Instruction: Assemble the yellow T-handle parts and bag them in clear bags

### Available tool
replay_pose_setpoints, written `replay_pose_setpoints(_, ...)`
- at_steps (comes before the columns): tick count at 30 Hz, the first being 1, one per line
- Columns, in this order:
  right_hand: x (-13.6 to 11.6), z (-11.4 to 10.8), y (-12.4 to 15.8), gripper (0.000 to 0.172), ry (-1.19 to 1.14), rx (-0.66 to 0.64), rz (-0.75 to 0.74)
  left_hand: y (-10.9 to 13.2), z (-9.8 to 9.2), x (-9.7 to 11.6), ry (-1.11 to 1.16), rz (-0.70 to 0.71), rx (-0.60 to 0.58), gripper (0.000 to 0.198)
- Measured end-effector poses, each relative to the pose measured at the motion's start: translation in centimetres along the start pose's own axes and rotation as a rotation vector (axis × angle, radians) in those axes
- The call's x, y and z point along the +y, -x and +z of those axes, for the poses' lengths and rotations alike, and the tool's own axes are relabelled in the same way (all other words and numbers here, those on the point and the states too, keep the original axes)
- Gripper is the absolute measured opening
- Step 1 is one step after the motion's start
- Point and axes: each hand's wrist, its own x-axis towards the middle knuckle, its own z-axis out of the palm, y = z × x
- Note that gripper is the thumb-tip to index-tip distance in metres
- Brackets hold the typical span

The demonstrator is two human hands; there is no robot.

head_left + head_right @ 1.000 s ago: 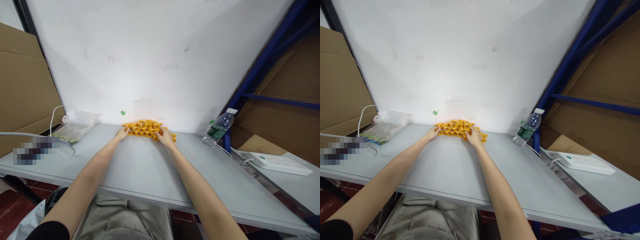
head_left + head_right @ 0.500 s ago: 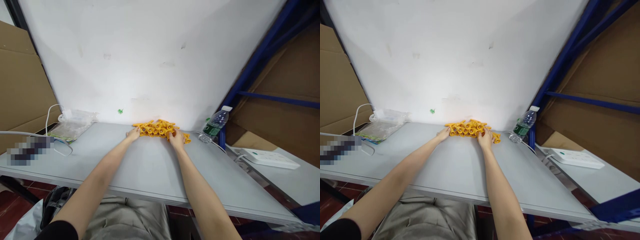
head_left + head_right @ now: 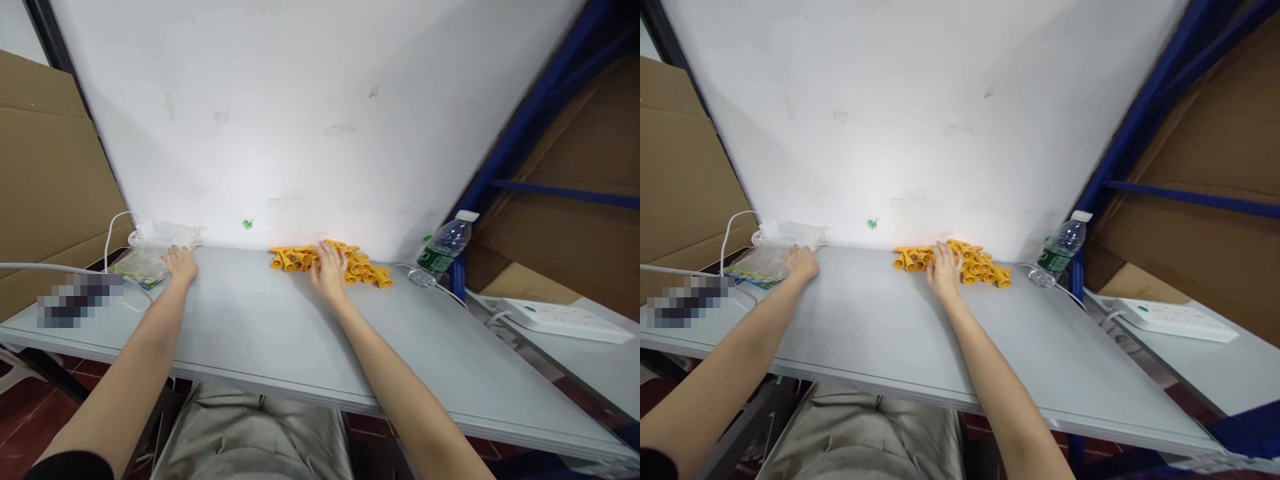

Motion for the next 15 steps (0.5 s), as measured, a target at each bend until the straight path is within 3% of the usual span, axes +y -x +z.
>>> replay_pose_setpoints(3,-2.5,1.0,-0.5,0.039,0.030,-0.208,-0.092,-0.6,-0.2,-2.6,-0.098,-0.014,-0.045,0.058)
replay_pose_setpoints(8,-4.6,2.6,-1.0,0.036,0.075,-0.429,0.011,-0.9,-0.6,-4.5,-0.169,0.076,-0.075,0.054)
replay_pose_setpoints(15,-5.0,3.7,-0.4,0.041,0.070,-0.488,0.037,-1.2,-0.8,-5.4,-0.155,0.127,-0.060,0.056)
